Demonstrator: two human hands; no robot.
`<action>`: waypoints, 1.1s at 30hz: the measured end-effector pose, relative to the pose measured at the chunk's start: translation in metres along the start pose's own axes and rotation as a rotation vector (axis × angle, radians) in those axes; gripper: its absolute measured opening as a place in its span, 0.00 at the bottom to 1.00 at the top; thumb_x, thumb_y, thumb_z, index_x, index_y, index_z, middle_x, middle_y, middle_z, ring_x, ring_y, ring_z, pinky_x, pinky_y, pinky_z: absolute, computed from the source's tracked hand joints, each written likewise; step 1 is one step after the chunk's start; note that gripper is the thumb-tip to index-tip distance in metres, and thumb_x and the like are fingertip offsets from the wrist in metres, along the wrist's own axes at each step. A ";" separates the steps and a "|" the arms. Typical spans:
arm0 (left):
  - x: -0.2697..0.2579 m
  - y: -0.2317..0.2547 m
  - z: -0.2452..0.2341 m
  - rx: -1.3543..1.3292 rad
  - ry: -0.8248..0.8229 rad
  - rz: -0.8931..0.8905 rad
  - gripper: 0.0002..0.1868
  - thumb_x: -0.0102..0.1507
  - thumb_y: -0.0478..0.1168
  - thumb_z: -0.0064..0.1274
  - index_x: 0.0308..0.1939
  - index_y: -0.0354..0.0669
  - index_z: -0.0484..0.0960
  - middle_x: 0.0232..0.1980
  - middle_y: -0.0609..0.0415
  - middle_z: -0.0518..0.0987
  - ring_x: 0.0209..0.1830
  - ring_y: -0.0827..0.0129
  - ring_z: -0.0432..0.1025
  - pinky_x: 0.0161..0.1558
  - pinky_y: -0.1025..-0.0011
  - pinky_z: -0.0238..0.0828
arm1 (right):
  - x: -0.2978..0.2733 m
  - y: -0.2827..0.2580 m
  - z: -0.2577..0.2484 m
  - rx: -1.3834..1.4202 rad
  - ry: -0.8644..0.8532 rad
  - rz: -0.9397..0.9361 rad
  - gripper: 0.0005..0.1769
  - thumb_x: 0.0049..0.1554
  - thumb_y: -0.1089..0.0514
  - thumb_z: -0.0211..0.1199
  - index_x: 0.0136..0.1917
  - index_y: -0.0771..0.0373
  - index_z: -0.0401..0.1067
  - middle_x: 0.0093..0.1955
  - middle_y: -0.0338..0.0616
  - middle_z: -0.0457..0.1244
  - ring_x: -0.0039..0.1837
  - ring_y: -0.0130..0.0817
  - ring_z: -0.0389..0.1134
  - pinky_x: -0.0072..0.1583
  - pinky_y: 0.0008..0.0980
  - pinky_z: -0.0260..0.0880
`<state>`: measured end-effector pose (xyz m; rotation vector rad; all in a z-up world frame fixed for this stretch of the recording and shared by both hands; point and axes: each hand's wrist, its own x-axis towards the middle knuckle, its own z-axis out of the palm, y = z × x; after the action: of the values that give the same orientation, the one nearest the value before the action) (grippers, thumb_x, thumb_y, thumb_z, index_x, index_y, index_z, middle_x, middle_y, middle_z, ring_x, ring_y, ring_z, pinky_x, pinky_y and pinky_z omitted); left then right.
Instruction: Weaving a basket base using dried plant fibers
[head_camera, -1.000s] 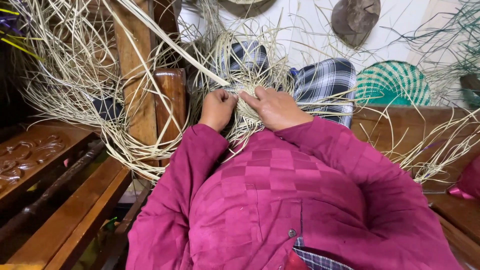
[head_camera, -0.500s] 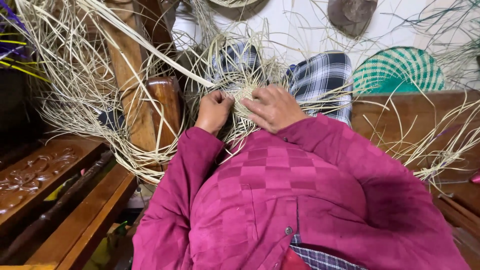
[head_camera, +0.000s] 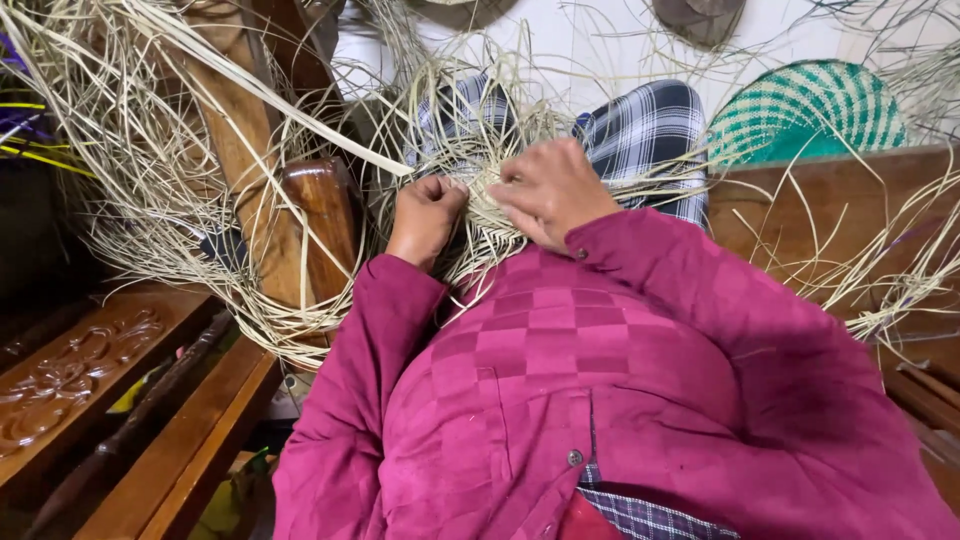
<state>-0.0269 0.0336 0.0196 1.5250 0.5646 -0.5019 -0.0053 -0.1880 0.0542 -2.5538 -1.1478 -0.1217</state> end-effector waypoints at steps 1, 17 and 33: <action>0.003 -0.003 -0.001 -0.010 -0.007 0.007 0.08 0.60 0.36 0.58 0.26 0.39 0.79 0.23 0.57 0.70 0.25 0.76 0.64 0.26 0.79 0.59 | 0.003 0.004 -0.001 0.157 -0.007 0.076 0.11 0.64 0.49 0.55 0.55 0.48 0.76 0.52 0.37 0.62 0.57 0.39 0.63 0.59 0.42 0.63; -0.004 0.004 -0.003 0.115 -0.098 0.174 0.04 0.63 0.34 0.57 0.33 0.40 0.82 0.25 0.56 0.75 0.28 0.75 0.67 0.32 0.77 0.65 | 0.057 -0.002 0.005 0.698 -0.254 0.523 0.09 0.63 0.56 0.58 0.53 0.57 0.76 0.49 0.48 0.67 0.55 0.52 0.70 0.56 0.48 0.71; -0.002 -0.003 -0.006 0.167 -0.106 0.248 0.04 0.63 0.34 0.58 0.32 0.41 0.82 0.24 0.53 0.77 0.28 0.73 0.69 0.34 0.72 0.69 | 0.061 -0.002 0.029 0.768 -0.298 0.658 0.06 0.55 0.53 0.68 0.45 0.54 0.77 0.40 0.42 0.67 0.49 0.45 0.72 0.53 0.43 0.73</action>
<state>-0.0304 0.0393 0.0185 1.6894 0.2511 -0.4429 0.0326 -0.1335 0.0403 -2.1129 -0.2657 0.7278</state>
